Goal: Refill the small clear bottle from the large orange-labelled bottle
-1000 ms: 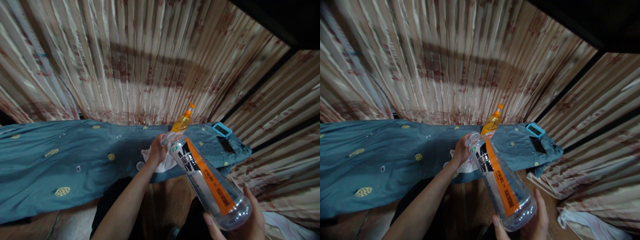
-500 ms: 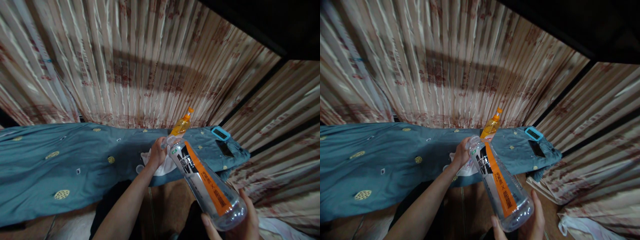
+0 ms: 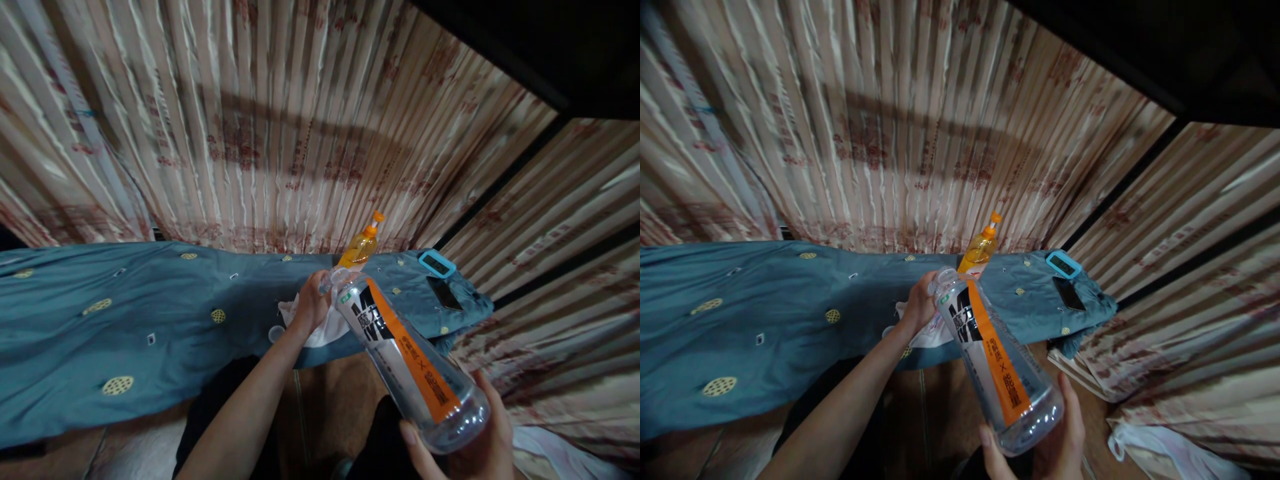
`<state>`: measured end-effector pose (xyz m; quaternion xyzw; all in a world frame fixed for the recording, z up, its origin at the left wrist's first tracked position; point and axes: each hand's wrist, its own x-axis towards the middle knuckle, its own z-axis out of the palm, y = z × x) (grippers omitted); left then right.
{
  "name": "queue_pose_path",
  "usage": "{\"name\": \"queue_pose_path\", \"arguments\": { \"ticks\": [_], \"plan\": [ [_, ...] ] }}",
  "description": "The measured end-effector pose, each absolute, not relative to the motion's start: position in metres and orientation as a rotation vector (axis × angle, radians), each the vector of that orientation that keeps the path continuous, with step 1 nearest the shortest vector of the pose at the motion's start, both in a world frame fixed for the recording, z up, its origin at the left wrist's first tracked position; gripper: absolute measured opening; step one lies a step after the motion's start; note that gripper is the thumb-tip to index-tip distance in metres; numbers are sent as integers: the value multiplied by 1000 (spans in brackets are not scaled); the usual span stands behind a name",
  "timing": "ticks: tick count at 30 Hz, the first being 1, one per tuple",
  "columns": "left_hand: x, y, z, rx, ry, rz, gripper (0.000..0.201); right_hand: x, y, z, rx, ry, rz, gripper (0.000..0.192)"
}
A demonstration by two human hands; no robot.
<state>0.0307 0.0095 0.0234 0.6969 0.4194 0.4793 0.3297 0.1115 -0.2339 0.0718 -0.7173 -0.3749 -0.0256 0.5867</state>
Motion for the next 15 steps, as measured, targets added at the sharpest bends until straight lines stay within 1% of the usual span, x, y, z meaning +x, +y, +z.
{"name": "queue_pose_path", "arguments": {
  "ticks": [8, 15],
  "plan": [
    [31, 6, 30, 1798, 1111, 1224, 26, 116, -236, 70, -1700, -862, -35, 108],
    [30, 7, 30, 1814, 1111, 1203, 24, 116, -238, 71, -1697, -872, -10, 110]
  ]
}}
